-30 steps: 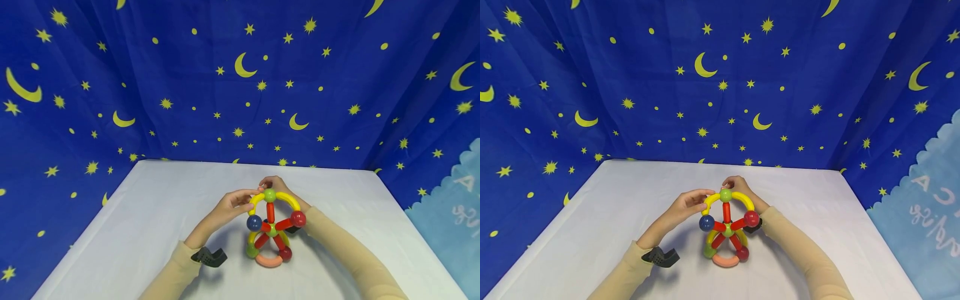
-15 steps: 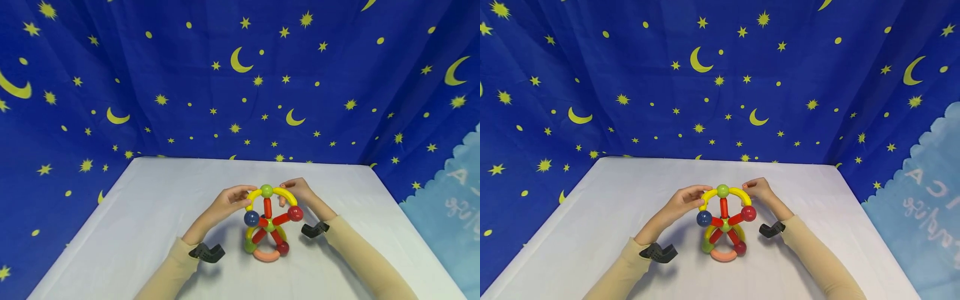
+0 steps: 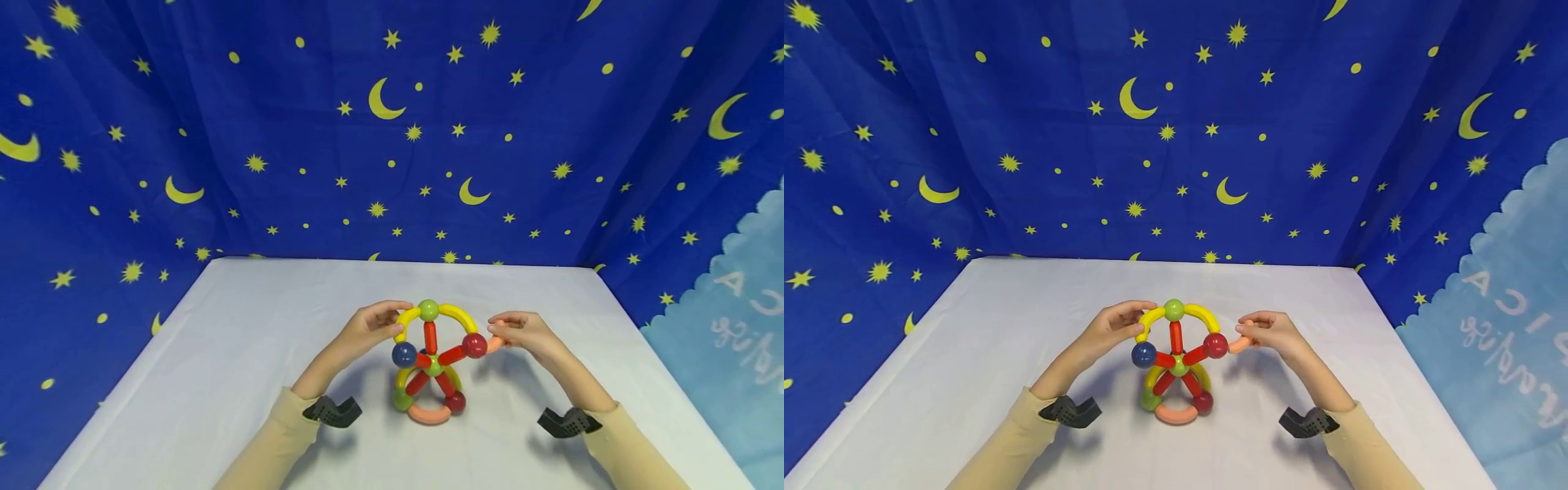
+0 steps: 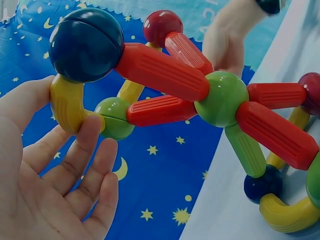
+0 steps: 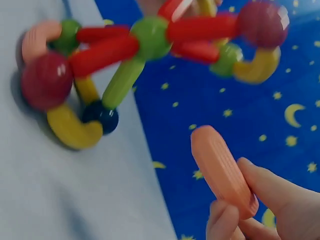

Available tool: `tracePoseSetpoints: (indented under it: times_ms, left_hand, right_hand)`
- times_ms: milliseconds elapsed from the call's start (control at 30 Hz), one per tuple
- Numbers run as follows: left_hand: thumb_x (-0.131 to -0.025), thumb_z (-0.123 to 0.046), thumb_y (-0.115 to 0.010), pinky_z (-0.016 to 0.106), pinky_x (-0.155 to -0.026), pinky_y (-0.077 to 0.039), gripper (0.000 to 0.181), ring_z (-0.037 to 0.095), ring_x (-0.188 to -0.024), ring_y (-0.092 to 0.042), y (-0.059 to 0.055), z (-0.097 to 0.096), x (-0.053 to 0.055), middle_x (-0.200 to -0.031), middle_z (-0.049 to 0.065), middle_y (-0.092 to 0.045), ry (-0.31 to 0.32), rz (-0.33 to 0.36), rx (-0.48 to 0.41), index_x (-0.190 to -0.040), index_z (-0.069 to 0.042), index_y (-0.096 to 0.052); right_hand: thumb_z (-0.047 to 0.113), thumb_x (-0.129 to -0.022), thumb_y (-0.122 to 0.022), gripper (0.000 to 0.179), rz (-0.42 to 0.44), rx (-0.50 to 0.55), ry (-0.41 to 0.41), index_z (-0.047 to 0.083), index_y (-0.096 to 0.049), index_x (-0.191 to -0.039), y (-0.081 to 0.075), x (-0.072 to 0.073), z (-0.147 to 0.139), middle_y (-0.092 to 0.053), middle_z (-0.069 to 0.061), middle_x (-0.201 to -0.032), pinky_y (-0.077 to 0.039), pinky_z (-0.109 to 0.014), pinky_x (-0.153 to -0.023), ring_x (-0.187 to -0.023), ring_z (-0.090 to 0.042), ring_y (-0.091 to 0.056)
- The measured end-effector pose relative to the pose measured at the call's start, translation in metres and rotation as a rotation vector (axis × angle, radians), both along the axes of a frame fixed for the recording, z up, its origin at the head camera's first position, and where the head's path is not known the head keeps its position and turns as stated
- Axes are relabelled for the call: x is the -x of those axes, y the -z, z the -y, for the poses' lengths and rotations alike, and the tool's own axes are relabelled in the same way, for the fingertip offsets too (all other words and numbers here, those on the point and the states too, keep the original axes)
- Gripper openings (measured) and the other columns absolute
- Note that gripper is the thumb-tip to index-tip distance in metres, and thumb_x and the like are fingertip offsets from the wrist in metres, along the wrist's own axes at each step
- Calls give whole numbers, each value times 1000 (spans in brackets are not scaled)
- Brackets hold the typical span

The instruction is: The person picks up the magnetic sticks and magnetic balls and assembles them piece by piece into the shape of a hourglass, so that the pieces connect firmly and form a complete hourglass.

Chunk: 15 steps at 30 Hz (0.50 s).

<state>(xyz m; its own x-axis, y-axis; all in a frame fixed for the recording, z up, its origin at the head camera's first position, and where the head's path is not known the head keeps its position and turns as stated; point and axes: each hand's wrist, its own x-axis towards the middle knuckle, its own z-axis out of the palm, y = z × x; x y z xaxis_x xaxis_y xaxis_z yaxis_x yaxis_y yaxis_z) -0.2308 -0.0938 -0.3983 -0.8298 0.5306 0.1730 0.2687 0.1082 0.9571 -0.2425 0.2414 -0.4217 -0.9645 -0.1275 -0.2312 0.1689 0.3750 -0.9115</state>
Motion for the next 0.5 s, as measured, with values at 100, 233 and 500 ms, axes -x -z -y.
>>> tracePoseSetpoints:
  times_ms: [100, 233, 500]
  left_hand:
    - [-93, -19, -59, 23, -81, -50, 41, 17, -95, -54, 1, 0, 0, -115, 18, -58, 1, -1, -6, -131, -5, -54]
    - [-93, -20, -59, 22, -82, -49, 42, 17, -97, -53, 3, 0, 1, -122, 19, -57, 2, -2, -9, -131, -5, -54]
    - [-93, -17, -59, 19, -80, -49, 41, 14, -95, -54, 3, -1, 2, -121, 21, -56, 5, -1, -20, -131, -3, -53]
  right_hand:
    - [23, -87, -69, 53, -1, 26, -68, -13, -53, -123, -8, -19, -4, -68, 8, -79, -53, -26, -64, -65, -6, -59]
    - [18, -86, -69, 51, 5, 79, -156, -13, -51, -122, -16, -43, -4, -66, 9, -74, -53, -24, -63, -65, -7, -59]
    - [16, -88, -66, 57, 6, 196, -177, -11, -41, -132, -32, -77, 16, -67, 9, -75, -54, -23, -65, -66, -6, -62]
